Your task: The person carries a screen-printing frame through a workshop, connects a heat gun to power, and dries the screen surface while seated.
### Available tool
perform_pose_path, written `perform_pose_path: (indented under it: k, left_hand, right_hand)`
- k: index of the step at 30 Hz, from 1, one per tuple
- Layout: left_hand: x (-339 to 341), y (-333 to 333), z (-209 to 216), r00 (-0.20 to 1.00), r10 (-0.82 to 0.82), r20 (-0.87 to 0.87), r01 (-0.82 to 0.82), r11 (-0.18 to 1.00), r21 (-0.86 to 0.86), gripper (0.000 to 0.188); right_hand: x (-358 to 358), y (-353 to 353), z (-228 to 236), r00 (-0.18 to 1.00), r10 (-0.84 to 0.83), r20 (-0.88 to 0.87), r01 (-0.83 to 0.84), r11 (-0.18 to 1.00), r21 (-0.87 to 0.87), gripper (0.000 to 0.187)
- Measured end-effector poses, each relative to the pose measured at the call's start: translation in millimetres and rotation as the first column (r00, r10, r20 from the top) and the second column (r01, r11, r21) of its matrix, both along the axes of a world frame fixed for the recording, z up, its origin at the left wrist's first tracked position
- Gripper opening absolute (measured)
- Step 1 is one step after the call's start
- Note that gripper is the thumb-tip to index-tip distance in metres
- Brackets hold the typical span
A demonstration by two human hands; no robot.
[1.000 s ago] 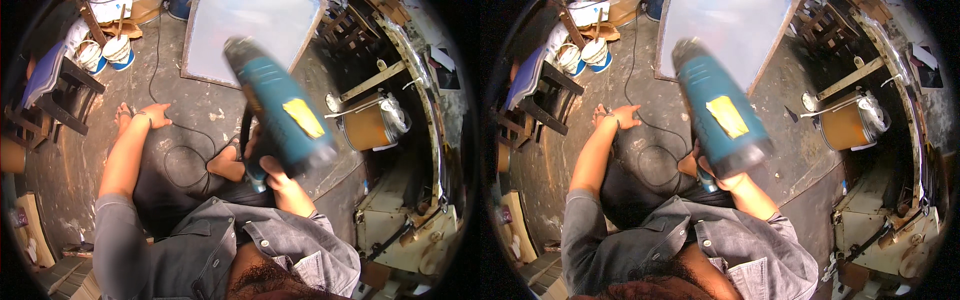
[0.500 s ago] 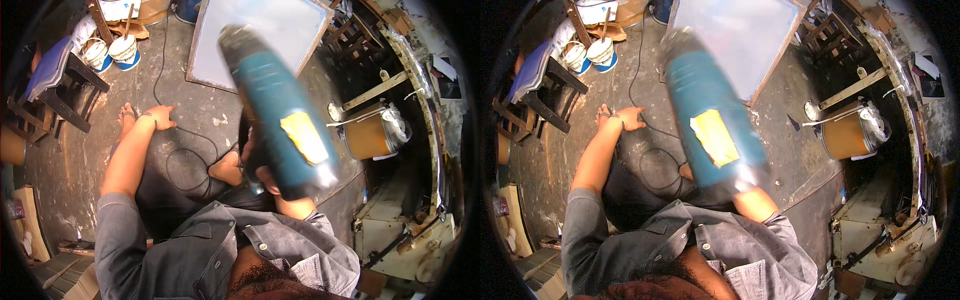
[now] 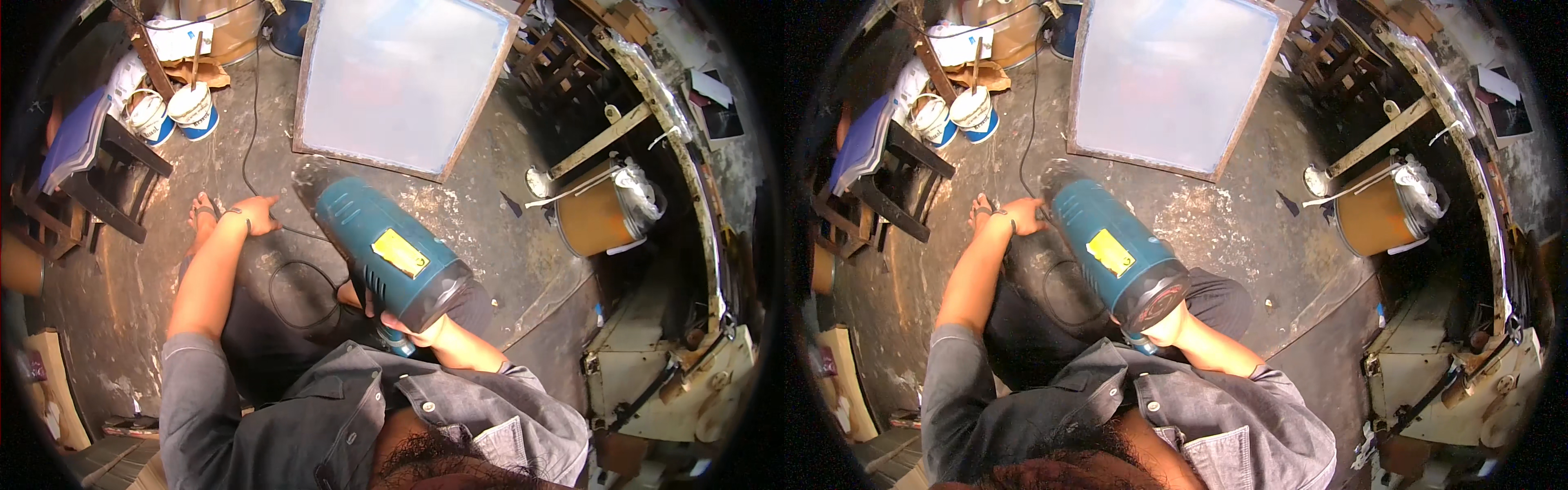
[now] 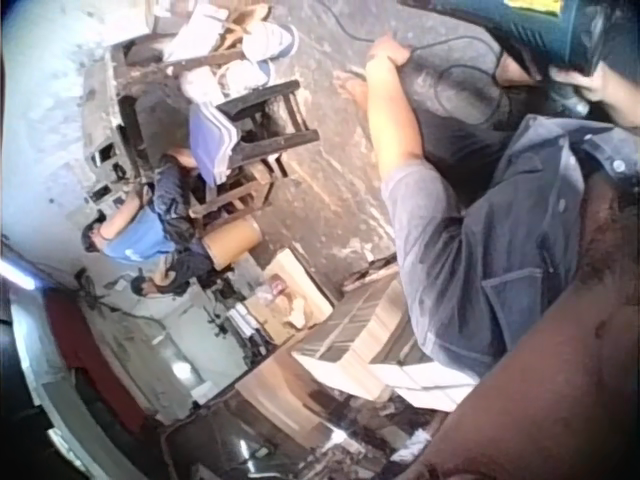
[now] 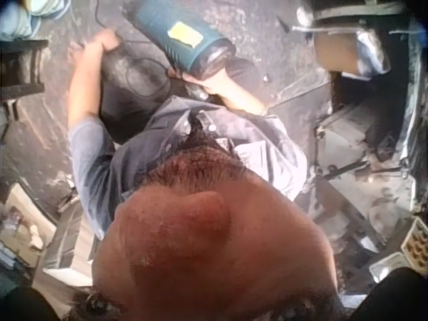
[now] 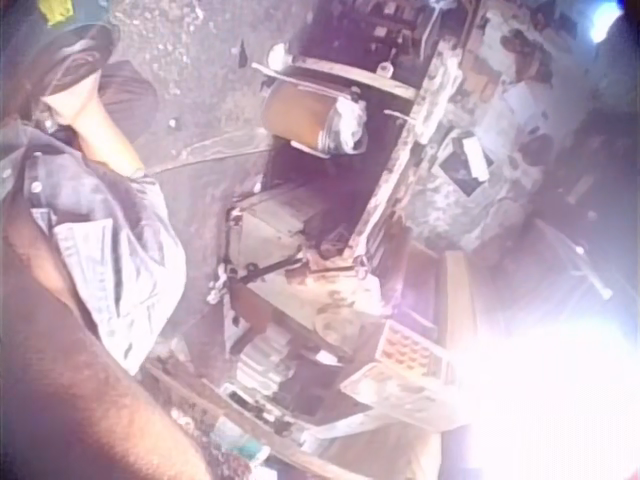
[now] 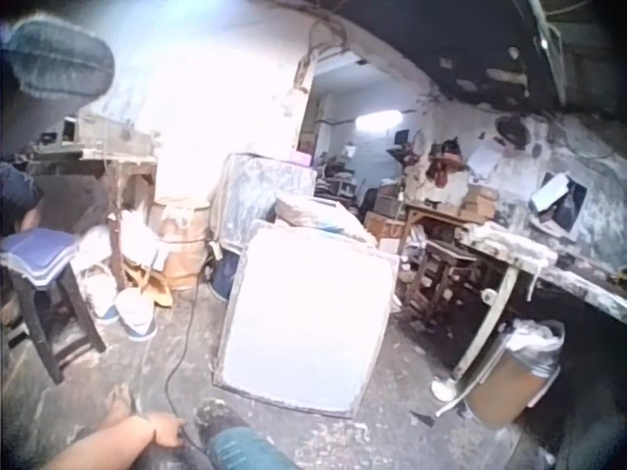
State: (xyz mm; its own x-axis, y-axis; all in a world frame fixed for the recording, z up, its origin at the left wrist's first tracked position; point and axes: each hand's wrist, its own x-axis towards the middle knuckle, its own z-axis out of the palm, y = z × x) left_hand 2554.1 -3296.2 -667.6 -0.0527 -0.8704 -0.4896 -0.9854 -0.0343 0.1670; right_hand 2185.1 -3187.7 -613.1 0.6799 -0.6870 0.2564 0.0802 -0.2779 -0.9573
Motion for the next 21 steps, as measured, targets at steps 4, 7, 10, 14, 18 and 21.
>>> perform_pose_path:
  k: [4, 7, 10, 14, 18, 21]
  left_hand:
    - [3, 0, -8, 0.999, -0.024, -0.021, 0.024, 1.0, -0.008, 0.076]
    - [0, 2, -2, 1.0, 0.004, -0.023, -0.003, 0.999, 0.032, 0.076]
    - [2, 4, -3, 0.999, 0.001, -0.032, -0.002, 1.0, -0.005, 0.077]
    - [5, 5, -6, 0.999, -0.009, -0.038, 0.009, 1.0, -0.004, 0.077]
    - [-5, -2, 7, 0.999, 0.003, 0.032, -0.005, 0.998, 0.059, 0.076]
    - [-2, 3, 5, 0.999, 0.013, 0.033, -0.014, 0.999, 0.039, 0.075]
  right_hand:
    - [-1, -13, 45, 0.978, -0.074, 0.197, 0.064, 0.996, 0.058, 0.018]
    - [-7, -16, 56, 0.843, -0.396, 0.364, 0.33, 0.915, 0.231, 0.079]
    - [-14, -20, 74, 0.74, -0.532, 0.41, 0.508, 0.843, 0.177, 0.092]
    - [-30, -5, 47, 0.766, -0.534, 0.359, 0.491, 0.846, 0.209, 0.08]
    - [-50, 9, -8, 0.85, -0.511, -0.133, 0.417, 0.803, -0.425, 0.047]
    - [-10, -2, 56, 0.955, -0.297, 0.008, 0.284, 0.905, -0.315, 0.05]
